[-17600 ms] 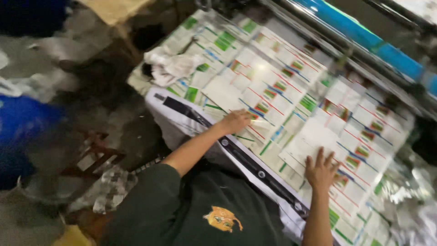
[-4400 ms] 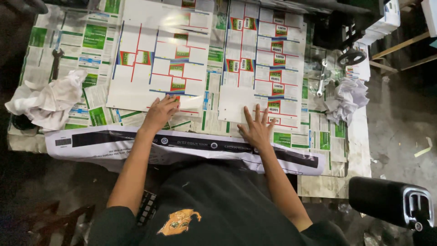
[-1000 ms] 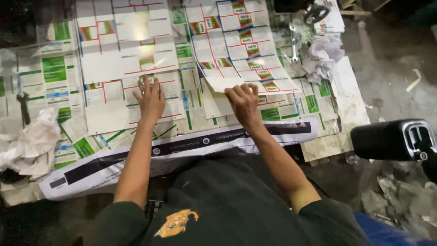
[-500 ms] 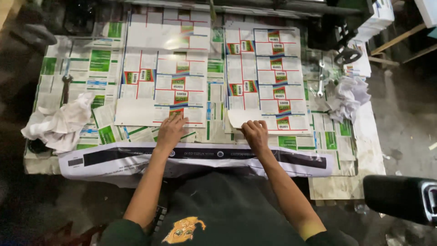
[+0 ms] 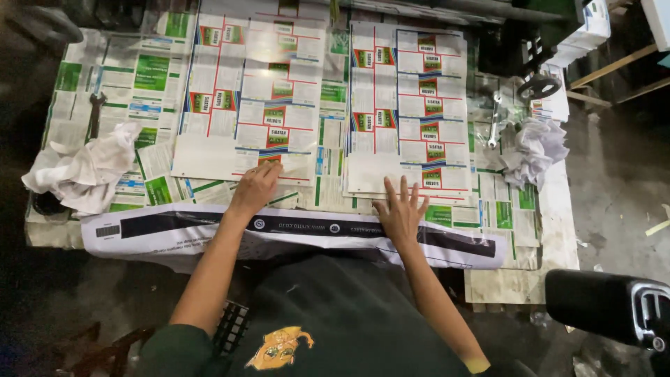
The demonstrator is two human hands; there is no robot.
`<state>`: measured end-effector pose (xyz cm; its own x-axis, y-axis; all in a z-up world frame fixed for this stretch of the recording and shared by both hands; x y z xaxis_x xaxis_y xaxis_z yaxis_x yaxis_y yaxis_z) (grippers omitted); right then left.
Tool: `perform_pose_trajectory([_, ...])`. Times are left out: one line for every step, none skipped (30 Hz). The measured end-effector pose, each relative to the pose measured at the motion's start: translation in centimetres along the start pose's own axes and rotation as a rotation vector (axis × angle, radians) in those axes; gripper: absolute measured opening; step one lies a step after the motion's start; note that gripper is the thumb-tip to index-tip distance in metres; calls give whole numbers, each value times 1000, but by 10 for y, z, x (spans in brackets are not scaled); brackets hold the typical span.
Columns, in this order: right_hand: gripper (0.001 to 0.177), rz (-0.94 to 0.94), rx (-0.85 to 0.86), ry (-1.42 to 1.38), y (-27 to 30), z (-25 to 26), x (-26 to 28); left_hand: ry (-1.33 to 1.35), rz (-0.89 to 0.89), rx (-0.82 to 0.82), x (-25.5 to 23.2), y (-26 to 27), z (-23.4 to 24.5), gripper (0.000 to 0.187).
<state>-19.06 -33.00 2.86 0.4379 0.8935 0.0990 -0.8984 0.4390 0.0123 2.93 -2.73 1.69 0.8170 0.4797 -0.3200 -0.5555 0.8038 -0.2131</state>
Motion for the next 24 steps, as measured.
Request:
perform_pose_trajectory([72, -2, 7, 0, 2, -5, -4, 4, 1, 6, -6, 4, -4, 32])
perform_pose_trajectory([75, 24, 44, -12, -1, -11, -7, -46, 19, -32, -9, 3, -4, 37])
perform_pose_trajectory([78, 50, 82, -24, -5, -16, -9, -95, 37, -71, -12, 3, -4, 43])
perform_pose_trajectory([78, 53, 78, -25, -14, -16, -7, -99, 37, -75, -12, 3, -8, 43])
perform_pose_trajectory([77, 37, 106, -15, -24, -18, -5, -101, 62, -80, -10, 4, -13, 43])
perform_pose_trajectory([77, 19, 139, -4, -30, -21, -4, -100, 86, -81, -10, 6, -18, 43])
perform_pose_trajectory([77, 19, 138, -5, -42, -20, -1, -101, 85, -81, -11, 6, -15, 43])
perform_pose_trajectory([78, 24, 154, -23, -54, -20, 1, -74, 98, -84, -11, 6, -13, 42])
perform_pose_trajectory([79, 29, 170, -41, -65, -20, 4, -47, 111, -87, -12, 7, -10, 41])
perform_pose_trajectory([79, 34, 166, -42, -77, -19, 6, -51, 112, -91, -6, 5, -13, 41])
perform_pose_trajectory([78, 19, 184, -29, -88, -19, 7, 0, 117, -70, 0, 4, -18, 40])
perform_pose_trajectory([78, 6, 208, -17, -96, -21, 8, 52, 124, -45, 5, 6, -23, 39])
perform_pose_trajectory([78, 12, 210, -18, -108, -23, 8, 49, 130, -46, 4, 1, -8, 39])
perform_pose_trajectory([79, 18, 201, -38, -117, -24, 7, 130, 184, -13, 4, -3, 4, 37])
perform_pose_trajectory([80, 25, 193, -58, -127, -25, 7, 211, 238, 20, 5, -8, 16, 35])
perform_pose_trajectory([80, 33, 191, -61, -135, -28, 5, 206, 244, 16, 1, -13, 36, 35])
perform_pose_trajectory([83, 40, 177, -55, -142, -31, 4, 150, 214, -95, -5, -17, 63, 38])
perform_pose_trajectory([86, 48, 163, -50, -151, -33, 3, 92, 184, -206, -11, -21, 89, 40])
perform_pose_trajectory([86, 58, 161, -52, -150, -29, 3, 85, 190, -211, -20, -19, 99, 40])
perform_pose_trajectory([91, 120, 166, -75, -144, -26, 5, 25, 208, -295, -31, -14, 111, 42])
perform_pose_trajectory([95, 182, 171, -97, -138, -22, 7, -37, 225, -378, -43, -10, 123, 44])
perform_pose_trajectory([95, 182, 164, -99, -123, -7, 11, -40, 220, -382, -42, -1, 104, 44])
perform_pose_trajectory([104, 235, 296, -46, -107, 1, 18, -19, 266, -280, -38, 5, 80, 45])
perform_pose_trajectory([114, 280, 429, 6, -87, 8, 23, 4, 306, -174, -36, 12, 55, 47])
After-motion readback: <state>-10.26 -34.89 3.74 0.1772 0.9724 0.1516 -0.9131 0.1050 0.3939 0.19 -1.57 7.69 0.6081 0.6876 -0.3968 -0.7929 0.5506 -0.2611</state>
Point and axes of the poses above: each hand's wrist, its own y-axis away from the middle knuckle, its own z-axis out of the back of the hand, x = y × z, the point moved 5 cm from there along -y, towards the middle knuckle, and after that the axes turned 12 degrees about x, right-handed, at the moved point
